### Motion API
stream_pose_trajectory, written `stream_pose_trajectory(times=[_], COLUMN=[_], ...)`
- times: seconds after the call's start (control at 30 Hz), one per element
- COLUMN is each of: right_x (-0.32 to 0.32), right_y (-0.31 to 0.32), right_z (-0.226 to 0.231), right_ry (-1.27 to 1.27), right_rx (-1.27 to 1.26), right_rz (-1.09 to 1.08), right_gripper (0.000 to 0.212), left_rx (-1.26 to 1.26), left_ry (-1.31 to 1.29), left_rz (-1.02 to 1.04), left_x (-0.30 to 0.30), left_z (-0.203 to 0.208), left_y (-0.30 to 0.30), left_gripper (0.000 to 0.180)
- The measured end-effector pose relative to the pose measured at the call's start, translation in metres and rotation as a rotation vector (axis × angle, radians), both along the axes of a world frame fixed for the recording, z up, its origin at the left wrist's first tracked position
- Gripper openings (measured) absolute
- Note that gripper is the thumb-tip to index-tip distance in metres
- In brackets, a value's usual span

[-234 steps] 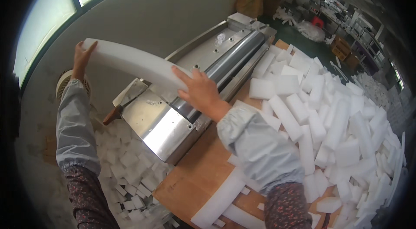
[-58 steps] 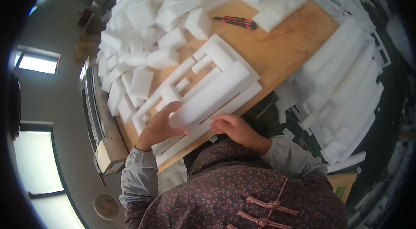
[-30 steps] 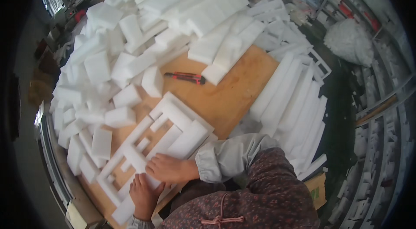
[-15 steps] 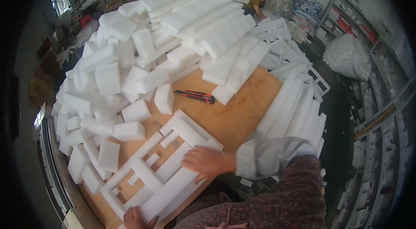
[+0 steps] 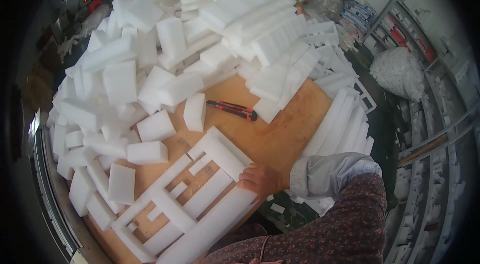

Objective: Assemble foam protective packaging by fitting foam pieces together and using a heat sealer.

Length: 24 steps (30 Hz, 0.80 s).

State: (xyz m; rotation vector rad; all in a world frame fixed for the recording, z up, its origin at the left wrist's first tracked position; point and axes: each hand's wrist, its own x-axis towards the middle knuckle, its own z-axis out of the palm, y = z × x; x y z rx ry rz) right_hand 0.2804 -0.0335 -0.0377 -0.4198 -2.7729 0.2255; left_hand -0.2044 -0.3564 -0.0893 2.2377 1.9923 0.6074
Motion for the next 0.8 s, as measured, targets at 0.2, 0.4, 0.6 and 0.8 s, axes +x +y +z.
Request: stream_pose_trajectory(times=[0.2, 0.4, 0.6, 0.8], right_x=[-0.002, -0.035, -0.150, -0.173], right_y=[-0.008, -0.022, -0.087, -0.102], right_z=[0.009, 0.040, 0.057, 0.020], right_ry=[0.067, -0.142, 0.053, -0.093], right_rx=[-0.002, 0.007, 0.062, 0.064], right_rz=[-0.035, -0.098, 0.100, 0.034], right_gripper=[0.058, 0.074, 0.084, 0.055], left_rx=[-0.031, -0.182, -0.115, -0.178], left_ry=[0.060, 0.134, 0.087, 0.082], left_rz=[-0.004, 0.087, -0.057, 0.013], left_x=[0.001, 0.038, 0.139, 0.156], left_z=[0.010, 0.085, 0.104, 0.062], left_y=[0.004, 0.045, 0.120, 0.124], left_gripper=[0.068, 0.075, 0.082, 0.060])
